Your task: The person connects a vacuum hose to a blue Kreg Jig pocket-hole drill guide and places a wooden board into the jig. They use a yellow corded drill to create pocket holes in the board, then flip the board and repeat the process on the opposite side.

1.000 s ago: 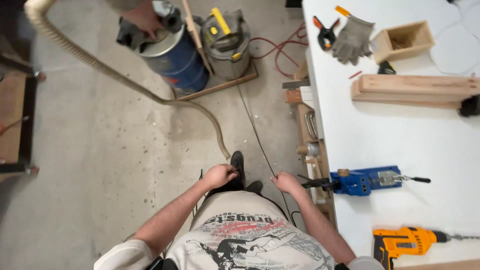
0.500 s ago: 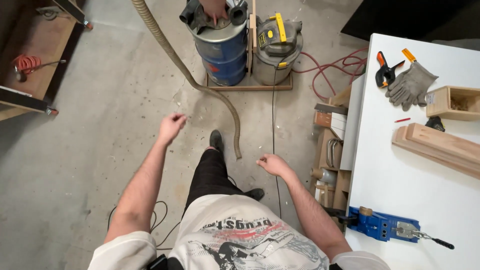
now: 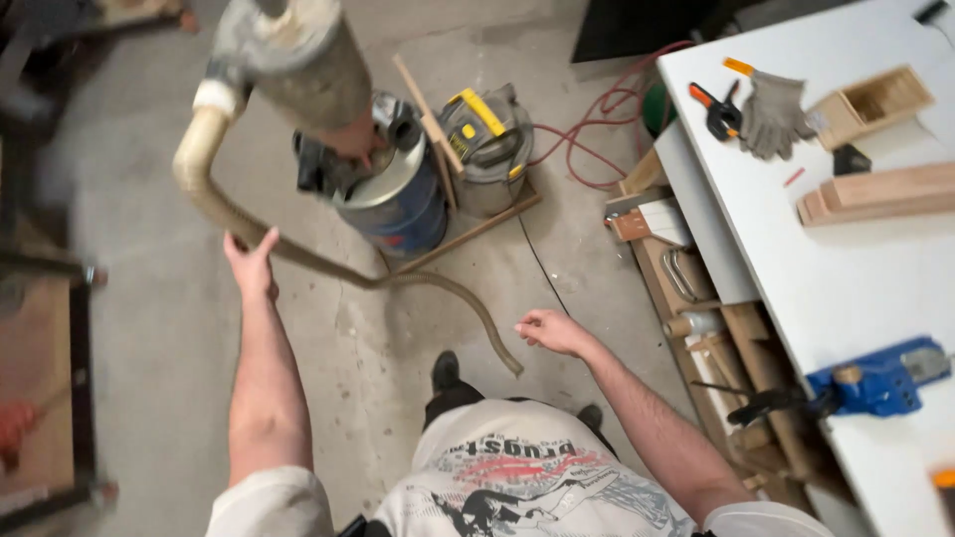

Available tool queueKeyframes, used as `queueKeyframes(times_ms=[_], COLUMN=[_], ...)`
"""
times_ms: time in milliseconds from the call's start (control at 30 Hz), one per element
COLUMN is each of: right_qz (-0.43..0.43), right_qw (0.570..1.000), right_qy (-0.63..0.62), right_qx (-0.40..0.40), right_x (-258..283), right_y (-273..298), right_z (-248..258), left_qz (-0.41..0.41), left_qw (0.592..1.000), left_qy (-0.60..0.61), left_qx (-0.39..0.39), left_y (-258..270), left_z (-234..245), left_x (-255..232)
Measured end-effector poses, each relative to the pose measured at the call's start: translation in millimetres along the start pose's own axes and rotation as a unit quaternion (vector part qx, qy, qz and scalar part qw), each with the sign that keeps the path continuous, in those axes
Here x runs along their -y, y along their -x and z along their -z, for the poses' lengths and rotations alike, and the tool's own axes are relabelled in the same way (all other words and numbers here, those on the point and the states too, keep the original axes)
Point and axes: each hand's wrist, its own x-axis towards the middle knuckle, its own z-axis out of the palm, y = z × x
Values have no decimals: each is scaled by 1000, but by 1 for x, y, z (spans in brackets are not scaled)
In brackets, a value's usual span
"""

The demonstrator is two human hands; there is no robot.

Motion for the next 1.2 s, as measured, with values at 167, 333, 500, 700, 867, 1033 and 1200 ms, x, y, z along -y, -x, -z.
queueKeyframes(times_ms=[167, 333, 500, 700, 867, 1033, 1200], right_qz=[-39, -48, -69, 177, 83, 88, 409], right_qw=[984, 938, 975, 879, 819, 784, 800], right_qy=[-167, -334, -95, -134, -236, -237, -275], right_qx=[-56, -73, -189, -421, -517, -567, -343], right_x=[5, -25, -24, -33, 44, 148, 156], right_y=[-26, -57, -37, -42, 9, 89, 115], right_z=[-54, -108, -121, -112, -50, -5, 5], left_qz=[136, 281, 253, 250, -13, -229, -124], left_qw=[982, 914, 902, 780, 715, 600, 623], left_qy=[-32, -133, 29, 361, 301, -55, -65], left_qx=[128, 260, 348, 445, 631, 764, 770], left_y=[-15, 95, 199, 194, 210, 288, 339], left_z=[-42, -96, -149, -169, -185, -216, -261], left_x=[91, 116, -22, -94, -145, -77, -121])
